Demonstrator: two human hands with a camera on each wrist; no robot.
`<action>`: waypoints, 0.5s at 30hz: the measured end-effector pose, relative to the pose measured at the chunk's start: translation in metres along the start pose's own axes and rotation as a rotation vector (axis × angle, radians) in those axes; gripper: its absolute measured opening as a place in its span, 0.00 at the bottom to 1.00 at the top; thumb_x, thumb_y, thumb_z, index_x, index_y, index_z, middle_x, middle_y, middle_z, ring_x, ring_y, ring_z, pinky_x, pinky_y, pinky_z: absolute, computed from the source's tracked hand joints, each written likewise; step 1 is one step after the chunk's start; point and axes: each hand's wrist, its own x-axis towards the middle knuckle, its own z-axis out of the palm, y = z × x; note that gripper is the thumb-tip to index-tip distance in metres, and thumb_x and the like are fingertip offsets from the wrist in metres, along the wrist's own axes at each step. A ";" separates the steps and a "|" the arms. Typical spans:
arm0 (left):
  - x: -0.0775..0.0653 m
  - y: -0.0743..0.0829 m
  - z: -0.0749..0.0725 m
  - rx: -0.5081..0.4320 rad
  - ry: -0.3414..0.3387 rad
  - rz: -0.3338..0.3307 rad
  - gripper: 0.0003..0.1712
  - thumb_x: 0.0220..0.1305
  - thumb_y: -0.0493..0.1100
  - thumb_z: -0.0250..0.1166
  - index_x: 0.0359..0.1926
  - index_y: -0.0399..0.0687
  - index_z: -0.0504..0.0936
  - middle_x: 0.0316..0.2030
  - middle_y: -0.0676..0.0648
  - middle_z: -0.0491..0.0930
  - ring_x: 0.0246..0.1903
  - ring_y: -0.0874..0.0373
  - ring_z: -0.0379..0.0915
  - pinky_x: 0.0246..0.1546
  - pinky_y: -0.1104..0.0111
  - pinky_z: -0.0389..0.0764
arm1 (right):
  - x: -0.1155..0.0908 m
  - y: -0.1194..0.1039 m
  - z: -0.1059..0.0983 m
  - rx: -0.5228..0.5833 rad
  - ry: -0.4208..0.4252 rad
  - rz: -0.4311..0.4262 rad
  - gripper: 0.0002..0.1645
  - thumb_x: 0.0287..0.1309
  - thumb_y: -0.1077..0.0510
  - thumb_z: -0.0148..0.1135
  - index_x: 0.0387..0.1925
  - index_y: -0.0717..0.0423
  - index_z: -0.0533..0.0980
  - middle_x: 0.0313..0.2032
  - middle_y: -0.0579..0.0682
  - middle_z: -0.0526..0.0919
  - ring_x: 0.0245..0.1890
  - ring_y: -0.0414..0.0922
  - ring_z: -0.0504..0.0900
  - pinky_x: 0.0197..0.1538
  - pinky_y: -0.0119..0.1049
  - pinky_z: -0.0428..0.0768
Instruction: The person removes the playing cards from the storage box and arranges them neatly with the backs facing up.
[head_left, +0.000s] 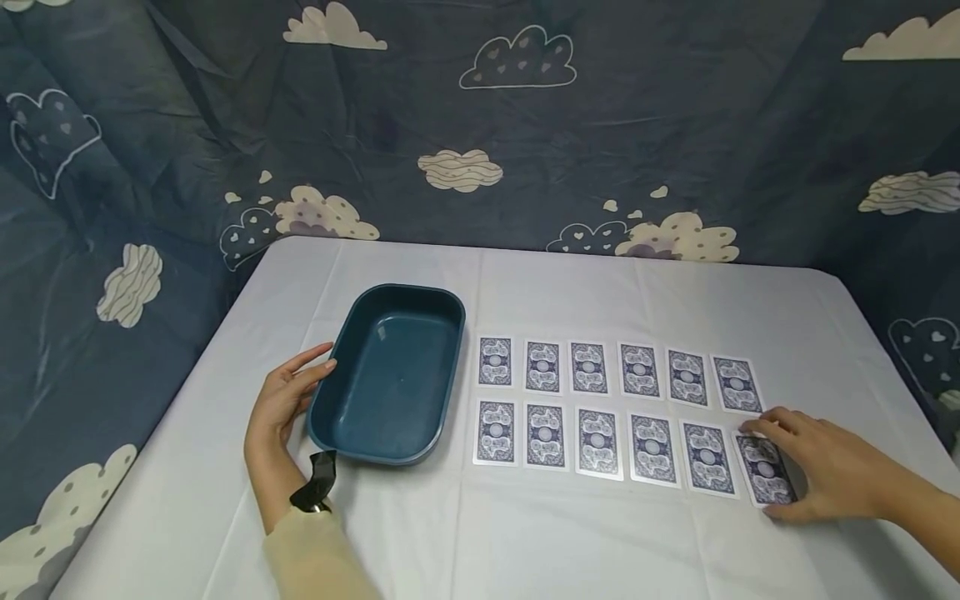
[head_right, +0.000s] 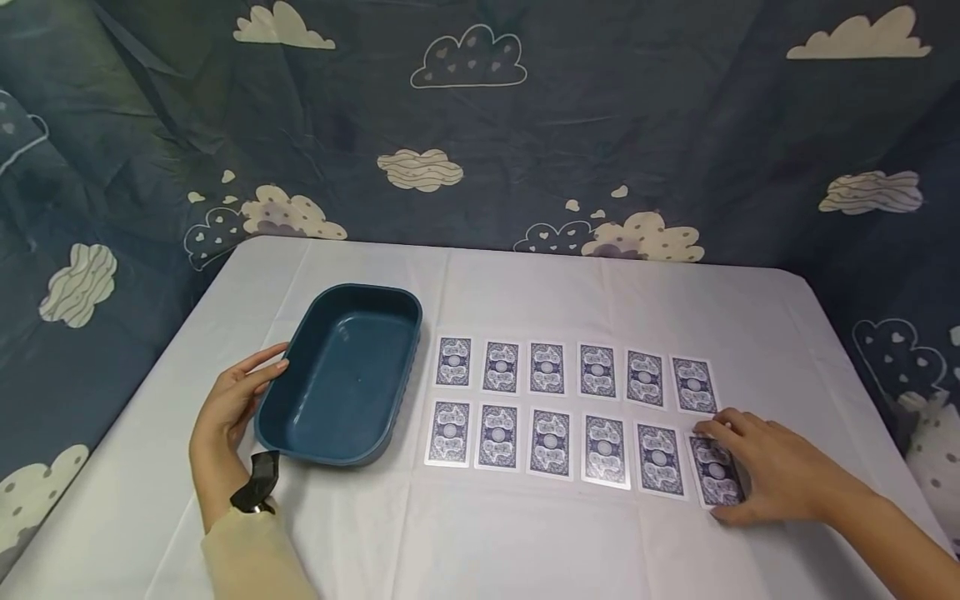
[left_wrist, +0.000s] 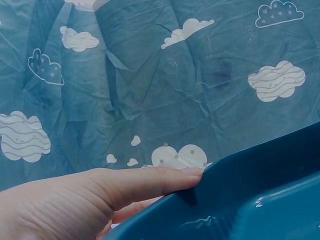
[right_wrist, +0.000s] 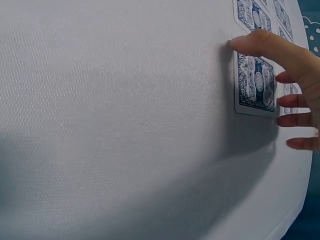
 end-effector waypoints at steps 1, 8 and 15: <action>0.000 0.000 0.000 0.006 0.003 0.002 0.38 0.53 0.53 0.69 0.64 0.48 0.68 0.33 0.61 0.82 0.32 0.65 0.81 0.34 0.71 0.79 | 0.000 0.000 0.000 0.014 -0.003 0.010 0.58 0.14 0.17 0.65 0.48 0.49 0.74 0.43 0.53 0.74 0.36 0.49 0.76 0.37 0.54 0.77; -0.005 0.005 -0.002 0.088 0.094 0.061 0.39 0.53 0.53 0.69 0.64 0.46 0.67 0.28 0.65 0.81 0.30 0.69 0.79 0.31 0.75 0.78 | 0.012 -0.005 -0.006 0.103 0.090 0.087 0.46 0.26 0.27 0.70 0.46 0.51 0.75 0.43 0.56 0.77 0.41 0.59 0.78 0.39 0.59 0.75; -0.015 0.035 0.014 0.108 0.574 0.381 0.27 0.55 0.49 0.68 0.54 0.45 0.78 0.32 0.56 0.83 0.25 0.75 0.77 0.27 0.81 0.76 | 0.049 -0.036 -0.016 0.270 0.228 0.097 0.20 0.48 0.45 0.67 0.40 0.51 0.79 0.35 0.46 0.81 0.36 0.49 0.78 0.37 0.51 0.77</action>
